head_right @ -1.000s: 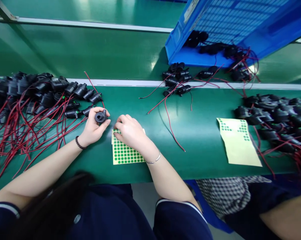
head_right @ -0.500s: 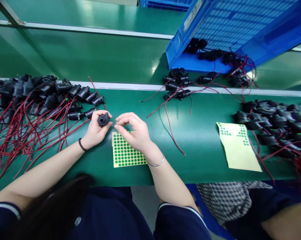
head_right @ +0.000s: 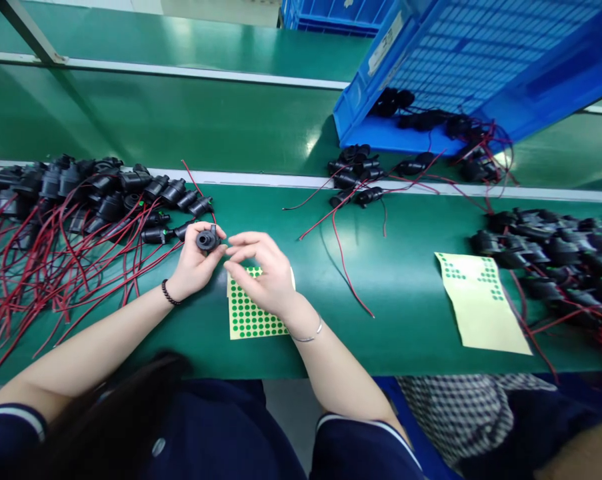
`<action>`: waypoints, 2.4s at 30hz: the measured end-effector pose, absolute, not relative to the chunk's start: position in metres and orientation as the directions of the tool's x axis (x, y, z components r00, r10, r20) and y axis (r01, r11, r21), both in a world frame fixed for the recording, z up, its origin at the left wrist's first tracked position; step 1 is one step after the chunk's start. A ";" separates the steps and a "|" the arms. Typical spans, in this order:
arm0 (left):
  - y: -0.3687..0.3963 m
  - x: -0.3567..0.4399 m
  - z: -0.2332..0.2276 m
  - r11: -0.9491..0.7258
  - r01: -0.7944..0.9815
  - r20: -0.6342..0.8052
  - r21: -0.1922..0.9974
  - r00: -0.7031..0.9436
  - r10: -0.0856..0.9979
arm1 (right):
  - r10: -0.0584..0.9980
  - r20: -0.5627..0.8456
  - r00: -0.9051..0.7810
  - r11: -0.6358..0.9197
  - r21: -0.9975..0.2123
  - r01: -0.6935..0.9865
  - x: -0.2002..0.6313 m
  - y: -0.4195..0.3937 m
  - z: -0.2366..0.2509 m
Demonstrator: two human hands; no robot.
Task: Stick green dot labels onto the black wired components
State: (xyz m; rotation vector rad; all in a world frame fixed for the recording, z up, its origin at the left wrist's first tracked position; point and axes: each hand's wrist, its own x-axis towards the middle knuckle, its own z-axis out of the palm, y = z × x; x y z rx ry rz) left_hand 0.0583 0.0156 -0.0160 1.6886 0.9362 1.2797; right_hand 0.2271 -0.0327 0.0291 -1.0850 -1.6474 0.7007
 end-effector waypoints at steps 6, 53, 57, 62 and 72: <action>0.016 0.058 -0.015 -0.369 -0.100 0.382 0.924 0.221 0.897 | 0.990 0.140 -0.015 0.141 -0.986 0.095 0.235 -0.022 0.026; 0.017 0.055 -0.021 -0.655 0.168 0.568 0.737 0.371 0.734 | 0.989 -0.086 -0.123 -0.101 -0.987 -0.122 0.220 -0.025 0.029; 0.017 0.055 -0.023 -0.663 0.169 0.573 0.730 0.377 0.727 | 0.992 -0.085 -0.090 -0.092 -0.992 -0.084 0.218 -0.025 0.031; 0.017 0.055 -0.022 -0.673 0.188 0.572 0.716 0.395 0.719 | 0.995 -0.081 -0.060 -0.085 -0.994 -0.065 0.217 -0.025 0.032; 0.016 0.057 -0.021 -0.696 0.209 0.588 0.686 0.404 0.701 | 0.997 -0.068 -0.020 -0.069 -0.997 -0.045 0.215 -0.026 0.032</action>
